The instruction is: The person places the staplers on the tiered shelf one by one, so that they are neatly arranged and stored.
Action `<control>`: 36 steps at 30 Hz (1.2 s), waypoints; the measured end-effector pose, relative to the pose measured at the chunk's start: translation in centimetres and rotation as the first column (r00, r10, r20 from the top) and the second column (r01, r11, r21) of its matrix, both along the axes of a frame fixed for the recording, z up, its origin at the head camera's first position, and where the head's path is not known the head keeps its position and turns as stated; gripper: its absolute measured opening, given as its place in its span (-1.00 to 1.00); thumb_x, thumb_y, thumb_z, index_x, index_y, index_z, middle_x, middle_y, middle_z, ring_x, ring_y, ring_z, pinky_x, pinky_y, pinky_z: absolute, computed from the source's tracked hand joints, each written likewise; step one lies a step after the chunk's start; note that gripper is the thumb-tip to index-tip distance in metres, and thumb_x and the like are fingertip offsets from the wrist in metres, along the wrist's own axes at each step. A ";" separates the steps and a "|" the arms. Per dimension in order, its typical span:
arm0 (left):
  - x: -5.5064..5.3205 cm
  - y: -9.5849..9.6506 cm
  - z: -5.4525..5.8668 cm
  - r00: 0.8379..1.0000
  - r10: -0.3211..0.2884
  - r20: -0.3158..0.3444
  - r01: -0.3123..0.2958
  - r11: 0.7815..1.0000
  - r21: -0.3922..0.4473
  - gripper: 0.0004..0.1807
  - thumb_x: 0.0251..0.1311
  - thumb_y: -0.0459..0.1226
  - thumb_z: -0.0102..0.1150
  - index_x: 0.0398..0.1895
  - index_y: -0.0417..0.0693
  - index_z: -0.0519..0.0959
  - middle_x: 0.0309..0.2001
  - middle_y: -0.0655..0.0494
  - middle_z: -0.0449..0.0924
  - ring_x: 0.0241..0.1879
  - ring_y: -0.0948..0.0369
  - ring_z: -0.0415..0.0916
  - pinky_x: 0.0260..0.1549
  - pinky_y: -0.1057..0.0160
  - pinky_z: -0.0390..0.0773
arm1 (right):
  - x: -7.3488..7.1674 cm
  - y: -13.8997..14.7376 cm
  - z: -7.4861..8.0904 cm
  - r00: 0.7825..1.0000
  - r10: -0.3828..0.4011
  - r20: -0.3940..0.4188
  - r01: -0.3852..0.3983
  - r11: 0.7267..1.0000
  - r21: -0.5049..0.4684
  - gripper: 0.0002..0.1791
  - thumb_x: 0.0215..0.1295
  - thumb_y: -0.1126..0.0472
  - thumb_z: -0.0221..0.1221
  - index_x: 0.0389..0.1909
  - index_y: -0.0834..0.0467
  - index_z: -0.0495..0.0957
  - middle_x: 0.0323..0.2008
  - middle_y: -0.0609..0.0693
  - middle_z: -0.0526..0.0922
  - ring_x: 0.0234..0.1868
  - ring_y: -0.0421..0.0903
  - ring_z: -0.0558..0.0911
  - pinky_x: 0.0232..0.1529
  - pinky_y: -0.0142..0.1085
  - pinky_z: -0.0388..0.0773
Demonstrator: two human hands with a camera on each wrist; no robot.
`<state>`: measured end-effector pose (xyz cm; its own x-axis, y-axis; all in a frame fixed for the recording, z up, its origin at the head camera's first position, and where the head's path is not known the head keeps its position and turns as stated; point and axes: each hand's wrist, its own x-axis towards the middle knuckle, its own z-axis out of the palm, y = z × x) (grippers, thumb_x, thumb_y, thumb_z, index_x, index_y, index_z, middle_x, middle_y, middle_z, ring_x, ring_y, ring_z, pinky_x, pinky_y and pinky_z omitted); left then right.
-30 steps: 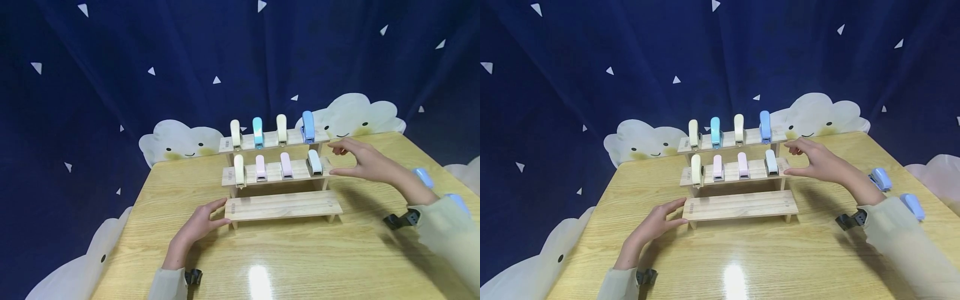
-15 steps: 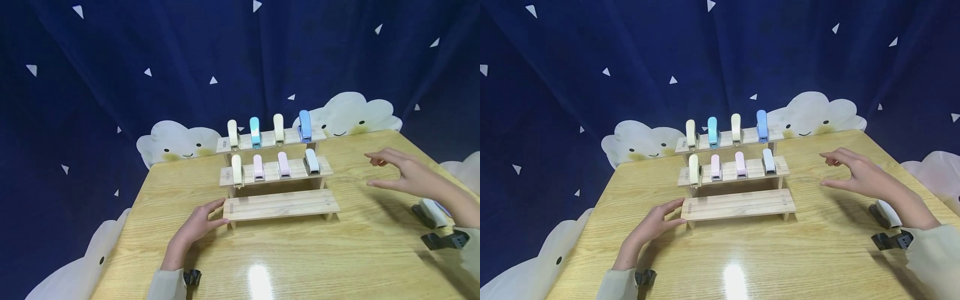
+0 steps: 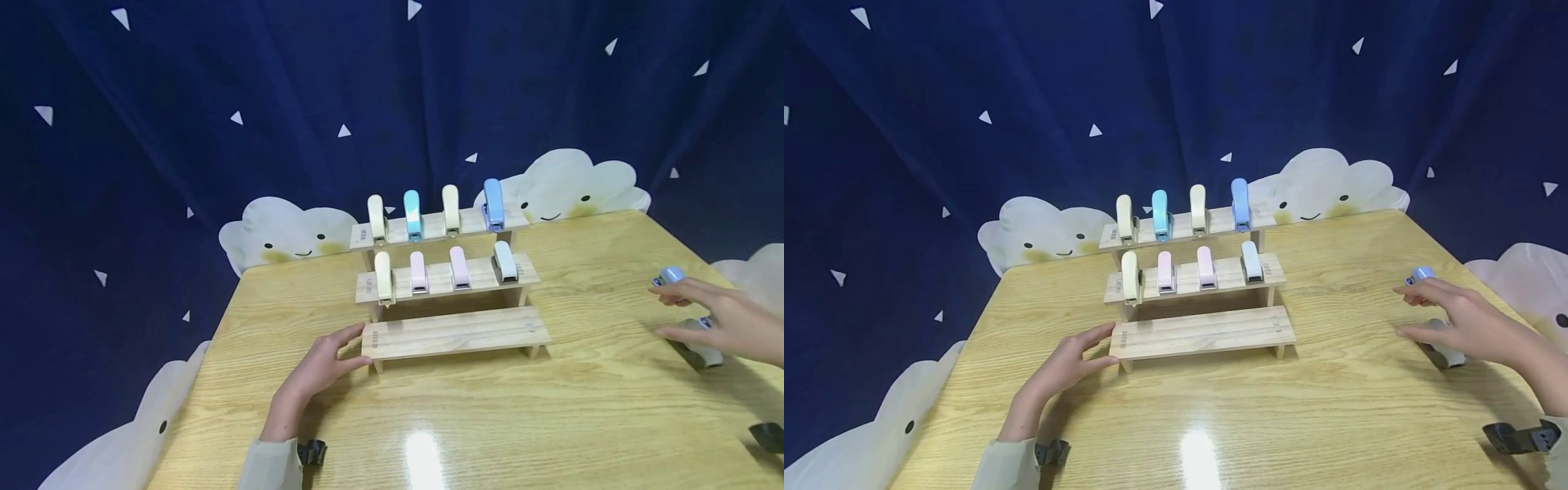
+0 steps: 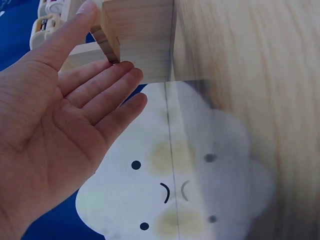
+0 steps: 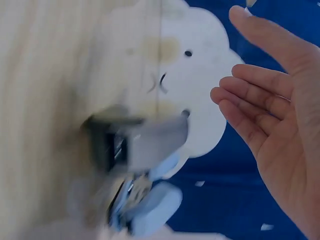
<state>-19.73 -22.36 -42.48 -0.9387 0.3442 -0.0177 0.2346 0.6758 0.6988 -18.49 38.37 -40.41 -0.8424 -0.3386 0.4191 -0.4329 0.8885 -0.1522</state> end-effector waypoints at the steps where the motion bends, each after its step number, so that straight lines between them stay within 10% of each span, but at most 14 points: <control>1: 0.0 0.0 0.0 1.000 0.002 0.000 -0.002 1.000 0.001 -0.20 0.17 -0.05 0.33 0.44 -0.10 0.29 0.43 -0.02 0.32 0.40 -0.06 0.31 0.41 -0.09 0.32 | 0.1 0.4 -0.3 1.000 -0.013 0.007 0.013 1.000 -0.001 -0.24 -0.31 0.04 0.59 0.03 0.16 0.56 -0.23 0.01 0.66 -0.18 -0.77 0.24 -0.36 -0.82 0.22; 13: 0.4 -0.3 0.1 1.000 0.018 0.010 -0.018 1.000 0.001 -0.20 0.17 -0.05 0.32 0.45 -0.08 0.28 0.43 -0.04 0.31 0.41 -0.07 0.30 0.42 -0.09 0.31 | 0.7 3.6 -3.0 0.992 0.019 -0.127 -0.017 1.000 0.012 -0.23 -0.68 0.00 0.63 -0.21 0.08 0.59 -0.42 -0.32 0.59 -0.31 -0.76 0.38 -0.41 -0.80 0.30; 23: 0.3 -0.3 0.2 1.000 0.017 0.011 -0.017 1.000 -0.005 -0.20 0.18 -0.07 0.32 0.45 -0.10 0.27 0.44 -0.05 0.29 0.42 -0.06 0.28 0.43 -0.08 0.28 | 0.9 4.9 -4.4 0.990 0.098 -0.101 -0.097 0.995 0.015 -0.04 -0.84 0.21 0.63 -0.08 0.09 0.52 -0.18 -0.70 0.32 -0.26 -0.71 0.38 -0.34 -0.85 0.29; 36: 0.1 -0.2 0.4 1.000 0.009 0.002 -0.009 1.000 -0.009 -0.20 0.18 -0.05 0.32 0.45 -0.08 0.27 0.45 -0.04 0.28 0.43 -0.04 0.27 0.43 -0.07 0.28 | 0.9 5.4 -4.5 0.994 0.078 -0.071 -0.075 0.996 0.044 0.01 -0.81 0.26 0.63 0.00 -0.06 0.51 -0.17 -0.67 0.32 -0.20 -0.77 0.31 -0.30 -0.88 0.29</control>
